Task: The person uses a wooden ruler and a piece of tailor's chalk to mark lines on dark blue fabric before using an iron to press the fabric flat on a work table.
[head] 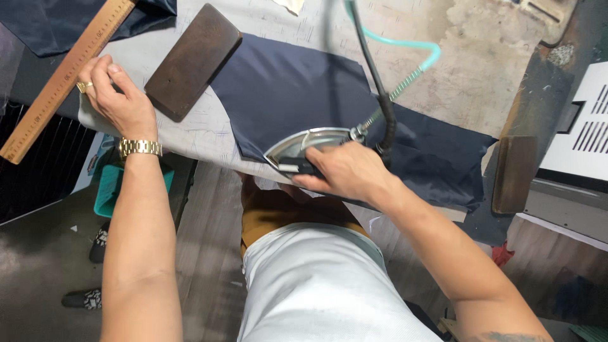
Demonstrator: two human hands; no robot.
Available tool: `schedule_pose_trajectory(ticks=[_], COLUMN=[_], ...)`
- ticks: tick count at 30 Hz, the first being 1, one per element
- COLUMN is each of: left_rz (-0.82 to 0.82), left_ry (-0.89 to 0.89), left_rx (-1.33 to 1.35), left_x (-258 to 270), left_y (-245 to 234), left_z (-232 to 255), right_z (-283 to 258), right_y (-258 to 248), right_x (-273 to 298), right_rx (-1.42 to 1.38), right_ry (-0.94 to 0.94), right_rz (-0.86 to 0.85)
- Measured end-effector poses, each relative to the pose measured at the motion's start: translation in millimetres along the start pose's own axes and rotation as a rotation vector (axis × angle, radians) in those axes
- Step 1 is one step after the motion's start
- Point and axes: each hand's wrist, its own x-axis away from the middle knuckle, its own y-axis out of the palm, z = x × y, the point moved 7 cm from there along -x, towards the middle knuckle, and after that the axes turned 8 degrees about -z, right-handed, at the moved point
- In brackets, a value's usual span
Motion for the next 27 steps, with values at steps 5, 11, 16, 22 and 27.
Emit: schedule_pose_trajectory(ticks=[5,11,16,22,27], left_rz=[0.023,-0.037,-0.008,-0.014,-0.050], left_ry=[0.033,-0.063,-0.071,-0.070,-0.083], left_rx=[-0.035,-0.024,0.020,0.076,0.054], left_x=[-6,-4,-9,-8,-10], left_y=[-1,3,0,-4,-3], left_z=[6,2,2,0,-1], right_z=[2,35,37,15,-22], right_y=[26,16,-16,-53,-66], right_x=[37,48,10,-51,-81], right_rx=[0.060,-0.194,-0.288,-0.304,-0.279], right_ry=[-0.051,0.359,0.477,0.469,0.412], right_rz=[0.227,0.429,0.358,0.303,0.164])
